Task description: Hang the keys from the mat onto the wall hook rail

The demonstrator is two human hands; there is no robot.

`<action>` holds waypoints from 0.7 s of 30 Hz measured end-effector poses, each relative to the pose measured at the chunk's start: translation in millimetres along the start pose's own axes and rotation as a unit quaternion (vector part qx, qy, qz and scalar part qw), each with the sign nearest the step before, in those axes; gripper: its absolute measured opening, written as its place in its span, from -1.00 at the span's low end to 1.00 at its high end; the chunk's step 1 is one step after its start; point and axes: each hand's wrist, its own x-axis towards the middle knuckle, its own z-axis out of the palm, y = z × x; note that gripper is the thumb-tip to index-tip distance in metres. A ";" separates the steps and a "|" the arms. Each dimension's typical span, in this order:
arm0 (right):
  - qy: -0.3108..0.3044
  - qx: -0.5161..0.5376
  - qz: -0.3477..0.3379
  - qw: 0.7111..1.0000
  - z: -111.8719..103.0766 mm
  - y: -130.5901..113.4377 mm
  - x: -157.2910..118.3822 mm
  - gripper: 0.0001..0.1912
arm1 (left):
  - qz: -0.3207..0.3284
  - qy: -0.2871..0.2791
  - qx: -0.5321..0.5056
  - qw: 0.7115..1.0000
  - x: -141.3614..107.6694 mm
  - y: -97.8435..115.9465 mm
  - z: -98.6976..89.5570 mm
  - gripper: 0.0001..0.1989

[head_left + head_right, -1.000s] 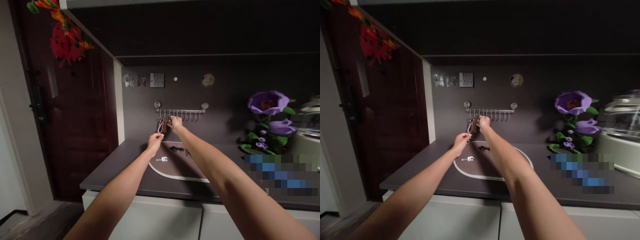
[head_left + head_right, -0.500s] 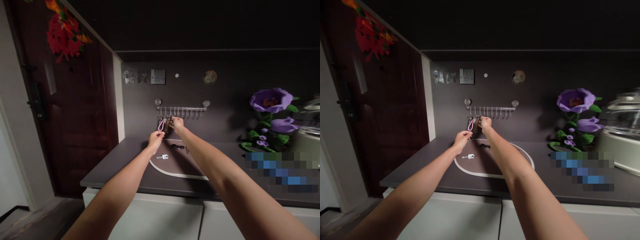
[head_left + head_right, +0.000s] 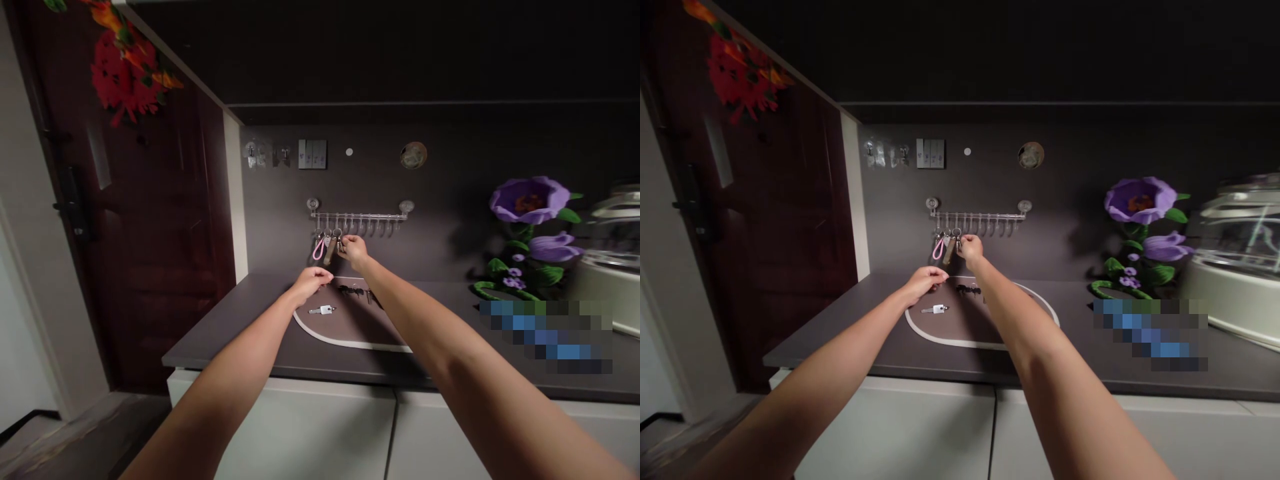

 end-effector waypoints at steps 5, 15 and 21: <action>0.044 -0.089 -0.004 0.995 -8.3 5.4 -17.8 -0.86 | -0.014 -0.065 0.017 0.998 -0.7 -3.5 -5.8 -0.76; -0.050 -0.067 0.020 0.996 -38.7 34.7 -79.7 -0.88 | -0.059 -0.153 0.074 0.984 -8.6 -0.8 -18.2 -0.75; -0.129 -0.117 -0.016 0.985 -50.5 45.3 -99.5 -0.98 | -0.087 -0.216 0.086 0.969 -11.8 0.5 -22.2 -0.74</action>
